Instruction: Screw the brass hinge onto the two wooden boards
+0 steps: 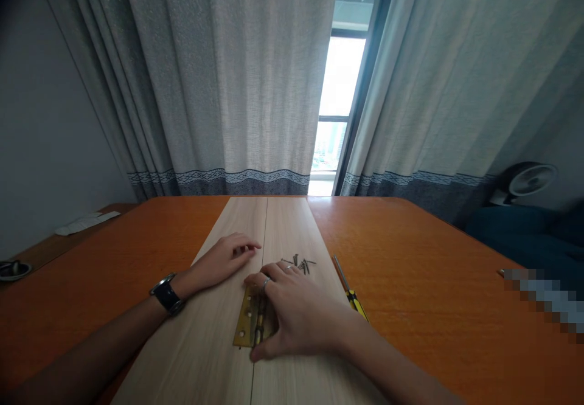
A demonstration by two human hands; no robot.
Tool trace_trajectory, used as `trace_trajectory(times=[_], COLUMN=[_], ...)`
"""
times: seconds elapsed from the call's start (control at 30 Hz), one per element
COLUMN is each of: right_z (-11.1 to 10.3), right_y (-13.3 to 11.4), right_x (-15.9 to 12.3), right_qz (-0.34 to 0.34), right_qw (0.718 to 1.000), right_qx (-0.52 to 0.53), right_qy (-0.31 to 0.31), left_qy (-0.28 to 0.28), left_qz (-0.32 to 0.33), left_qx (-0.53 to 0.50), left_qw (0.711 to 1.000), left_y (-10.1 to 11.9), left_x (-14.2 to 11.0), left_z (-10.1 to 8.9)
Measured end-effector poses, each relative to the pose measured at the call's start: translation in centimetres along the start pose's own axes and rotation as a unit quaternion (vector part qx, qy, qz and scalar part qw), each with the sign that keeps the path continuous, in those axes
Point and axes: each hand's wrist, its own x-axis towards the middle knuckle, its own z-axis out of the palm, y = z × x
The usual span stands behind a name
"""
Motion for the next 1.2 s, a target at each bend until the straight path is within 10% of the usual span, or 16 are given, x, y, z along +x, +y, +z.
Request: trace_trajectory(times=[0.23,0.53,0.7,0.87,1.2], right_z=[0.7,1.5,1.2,0.4,1.4], right_y=[0.0,3.2,3.9,3.9,3.3], right_x=[0.2,1.4,1.6,1.6,1.8], right_qz=[-0.044,-0.07,-0.026,0.088,0.08], right_qw=[0.997,0.944,0.92,0.902,0.914], right_qx=[0.0,-0.102,0.008,0.281,0.217], right_qy=[0.068,0.305,0.391,0.316,0.333], left_qy=[-0.039,-0.106,0.004,0.051,0.063], left_qz=[-0.039,-0.118,-0.111,-0.099,-0.1], left_qx=[-0.153,-0.47,-0.481,-0.495,-0.382], left_qw=[0.987,0.868,0.87,0.862,0.916], left_y=[0.9,2.5,2.8,3.2,3.4], left_x=[-0.7,-1.5,-1.4,-1.1,-1.7], left_z=[0.6,2.1,2.0,1.5,2.8])
